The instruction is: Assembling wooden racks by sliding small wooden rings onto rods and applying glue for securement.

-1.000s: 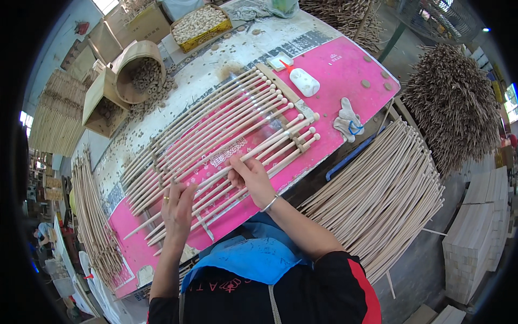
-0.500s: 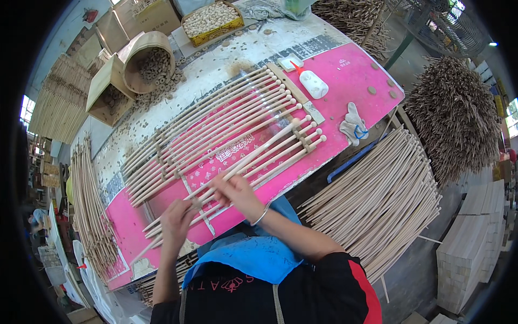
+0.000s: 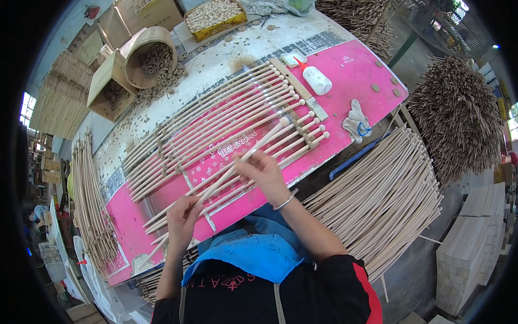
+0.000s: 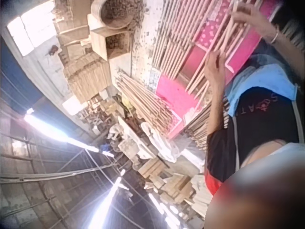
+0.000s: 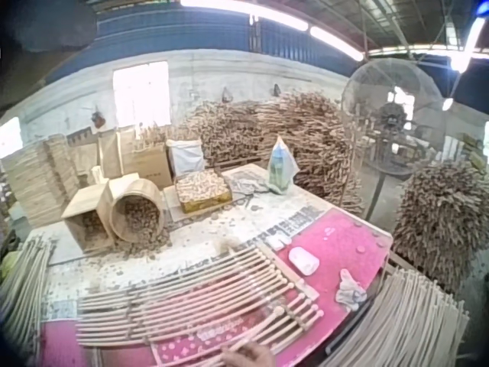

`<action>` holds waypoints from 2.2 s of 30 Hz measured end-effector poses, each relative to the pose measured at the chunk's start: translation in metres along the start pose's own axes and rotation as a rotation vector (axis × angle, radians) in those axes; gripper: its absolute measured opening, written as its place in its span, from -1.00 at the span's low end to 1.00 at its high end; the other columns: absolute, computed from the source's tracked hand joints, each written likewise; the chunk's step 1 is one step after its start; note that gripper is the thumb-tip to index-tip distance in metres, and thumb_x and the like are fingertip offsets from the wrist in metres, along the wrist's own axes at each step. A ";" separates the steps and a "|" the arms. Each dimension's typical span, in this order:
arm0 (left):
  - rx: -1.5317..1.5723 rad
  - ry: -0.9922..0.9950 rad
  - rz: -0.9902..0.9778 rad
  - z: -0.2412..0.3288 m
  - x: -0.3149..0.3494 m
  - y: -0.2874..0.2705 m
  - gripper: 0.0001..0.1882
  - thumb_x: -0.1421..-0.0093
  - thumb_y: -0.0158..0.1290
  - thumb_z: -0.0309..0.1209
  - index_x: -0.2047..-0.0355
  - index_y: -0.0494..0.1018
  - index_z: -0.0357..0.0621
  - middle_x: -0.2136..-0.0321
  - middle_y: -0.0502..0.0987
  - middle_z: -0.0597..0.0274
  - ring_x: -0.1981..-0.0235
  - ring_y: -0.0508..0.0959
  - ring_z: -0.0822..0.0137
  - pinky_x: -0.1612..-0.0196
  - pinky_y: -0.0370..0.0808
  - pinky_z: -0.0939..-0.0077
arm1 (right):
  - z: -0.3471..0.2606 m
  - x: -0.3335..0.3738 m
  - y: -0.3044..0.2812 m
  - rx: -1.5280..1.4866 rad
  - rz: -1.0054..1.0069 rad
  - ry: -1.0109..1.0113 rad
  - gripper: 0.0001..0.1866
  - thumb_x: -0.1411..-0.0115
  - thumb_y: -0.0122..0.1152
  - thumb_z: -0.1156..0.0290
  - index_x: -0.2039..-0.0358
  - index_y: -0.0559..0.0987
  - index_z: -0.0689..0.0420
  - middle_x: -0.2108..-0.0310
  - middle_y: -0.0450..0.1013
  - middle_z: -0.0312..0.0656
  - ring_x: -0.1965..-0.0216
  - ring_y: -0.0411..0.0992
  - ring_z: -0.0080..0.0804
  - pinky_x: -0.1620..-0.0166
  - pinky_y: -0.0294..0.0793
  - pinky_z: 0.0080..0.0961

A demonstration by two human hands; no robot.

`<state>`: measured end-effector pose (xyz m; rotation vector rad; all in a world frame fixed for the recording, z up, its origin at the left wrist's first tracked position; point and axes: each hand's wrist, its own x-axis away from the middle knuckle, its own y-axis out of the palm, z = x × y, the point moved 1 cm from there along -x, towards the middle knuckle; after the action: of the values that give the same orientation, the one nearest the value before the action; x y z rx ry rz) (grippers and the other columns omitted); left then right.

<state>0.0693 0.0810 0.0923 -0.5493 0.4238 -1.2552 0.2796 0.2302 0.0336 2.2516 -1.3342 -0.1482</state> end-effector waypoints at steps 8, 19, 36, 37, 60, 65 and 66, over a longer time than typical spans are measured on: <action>0.215 -0.130 0.006 -0.019 0.010 0.005 -0.87 -0.27 0.18 -0.61 0.17 0.54 -0.36 0.42 0.59 0.20 0.42 0.55 0.50 0.29 0.51 0.60 | -0.014 -0.004 -0.026 0.050 0.039 -0.031 -0.63 -0.29 0.41 0.30 -0.01 0.59 0.23 0.38 0.55 -0.28 0.43 0.49 -0.60 0.32 0.51 -0.64; -0.071 0.080 0.036 -0.008 0.001 0.005 -0.72 -0.25 0.20 -0.60 0.01 0.63 -0.22 0.38 0.55 0.14 0.41 0.56 0.36 0.32 0.49 0.51 | -0.017 0.001 -0.041 0.069 0.004 -0.026 -0.63 -0.34 0.30 0.41 -0.13 0.57 0.21 0.38 0.52 -0.33 0.44 0.46 -0.64 0.35 0.48 -0.68; -0.169 0.144 0.046 -0.006 -0.026 0.022 -0.76 -0.24 0.22 -0.55 0.07 0.66 -0.19 0.43 0.52 0.13 0.46 0.53 0.25 0.35 0.46 0.42 | -0.023 -0.004 -0.063 0.110 0.158 -0.010 -0.67 -0.36 0.33 0.26 -0.01 0.62 0.19 0.46 0.53 -0.36 0.52 0.44 -0.70 0.47 0.39 -0.75; -0.171 0.145 0.043 -0.008 -0.031 0.025 -0.76 -0.24 0.22 -0.55 0.07 0.66 -0.19 0.43 0.52 0.13 0.46 0.53 0.25 0.35 0.46 0.42 | -0.024 -0.005 -0.067 0.168 0.190 -0.006 -0.69 -0.36 0.33 0.25 0.01 0.62 0.19 0.46 0.53 -0.37 0.53 0.44 -0.70 0.47 0.37 -0.75; -0.427 0.319 0.068 -0.024 -0.136 0.105 -0.80 -0.26 0.22 -0.41 0.10 0.66 -0.05 0.36 0.44 0.22 0.27 0.57 0.21 0.31 0.52 0.30 | -0.040 -0.006 -0.111 0.275 0.411 -0.169 -0.76 -0.45 0.15 0.43 -0.05 0.56 0.23 0.36 0.47 -0.35 0.39 0.40 -0.71 0.35 0.43 -0.73; -0.503 0.408 0.064 -0.023 -0.138 0.104 -0.75 -0.25 0.22 -0.40 0.06 0.65 -0.02 0.29 0.49 0.23 0.19 0.55 0.16 0.16 0.50 0.20 | -0.042 -0.005 -0.108 0.286 0.393 -0.176 -0.76 -0.46 0.14 0.42 -0.06 0.57 0.23 0.36 0.47 -0.35 0.38 0.40 -0.71 0.33 0.42 -0.73; -0.500 0.429 0.061 -0.022 -0.138 0.102 -0.71 -0.23 0.22 -0.41 0.03 0.64 -0.01 0.27 0.51 0.24 0.16 0.55 0.14 0.11 0.49 0.17 | -0.043 -0.005 -0.107 0.286 0.386 -0.171 -0.76 -0.46 0.13 0.42 -0.05 0.57 0.23 0.36 0.47 -0.36 0.39 0.40 -0.71 0.33 0.42 -0.73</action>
<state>0.0987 0.2320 0.0139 -0.6790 1.1256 -1.2073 0.3760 0.2913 0.0182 2.1904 -1.9621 -0.0125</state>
